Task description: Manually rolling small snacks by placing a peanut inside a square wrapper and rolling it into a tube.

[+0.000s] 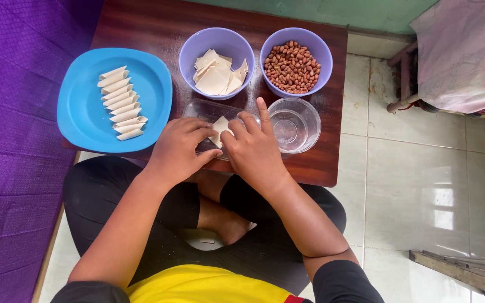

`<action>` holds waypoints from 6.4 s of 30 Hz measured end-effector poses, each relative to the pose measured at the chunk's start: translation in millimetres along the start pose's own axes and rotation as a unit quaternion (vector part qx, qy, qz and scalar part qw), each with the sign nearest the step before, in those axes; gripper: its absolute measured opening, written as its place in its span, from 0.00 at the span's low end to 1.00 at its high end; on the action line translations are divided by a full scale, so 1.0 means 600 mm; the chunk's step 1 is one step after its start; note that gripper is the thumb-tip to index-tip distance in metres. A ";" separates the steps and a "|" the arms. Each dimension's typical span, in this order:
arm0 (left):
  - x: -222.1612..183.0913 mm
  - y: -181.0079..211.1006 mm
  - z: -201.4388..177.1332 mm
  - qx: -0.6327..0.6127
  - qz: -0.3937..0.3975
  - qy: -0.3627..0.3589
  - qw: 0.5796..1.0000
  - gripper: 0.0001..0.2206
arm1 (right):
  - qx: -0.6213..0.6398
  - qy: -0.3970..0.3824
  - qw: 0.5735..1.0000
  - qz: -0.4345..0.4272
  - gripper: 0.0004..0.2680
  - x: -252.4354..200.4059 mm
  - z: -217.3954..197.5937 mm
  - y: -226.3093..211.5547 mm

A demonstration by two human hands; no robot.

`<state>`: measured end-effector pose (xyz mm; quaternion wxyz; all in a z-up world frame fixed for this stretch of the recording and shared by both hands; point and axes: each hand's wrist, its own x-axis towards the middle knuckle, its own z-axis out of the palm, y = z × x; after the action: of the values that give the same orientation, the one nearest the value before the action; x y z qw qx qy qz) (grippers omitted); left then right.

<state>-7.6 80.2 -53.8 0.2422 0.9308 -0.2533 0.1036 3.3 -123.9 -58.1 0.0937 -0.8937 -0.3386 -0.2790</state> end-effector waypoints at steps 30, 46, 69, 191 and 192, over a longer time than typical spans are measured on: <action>0.000 0.012 0.021 0.062 -0.016 0.014 0.998 0.14 | -0.014 -0.014 1.000 -0.005 0.06 -0.010 0.014 0.014; 0.002 0.016 0.005 0.050 -0.021 -0.028 0.998 0.12 | 0.010 -0.003 1.000 -0.005 0.06 0.000 -0.017 0.019; 0.017 0.014 0.008 0.090 0.007 -0.049 0.995 0.11 | -0.005 -0.058 0.998 0.003 0.05 -0.002 -0.017 0.019; 0.043 0.084 -0.045 -0.420 -0.195 -0.018 0.886 0.17 | 0.186 0.047 0.981 0.033 0.06 0.002 -0.127 0.043; 0.044 0.083 -0.046 -0.417 -0.203 -0.027 0.885 0.18 | 0.183 0.048 0.982 0.029 0.06 0.004 -0.129 0.042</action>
<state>-13.2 45.6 -1.7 0.6171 0.7773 -0.0853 -0.0881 -12.4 -169.2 7.7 0.2797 -0.8563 -0.3533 -0.2522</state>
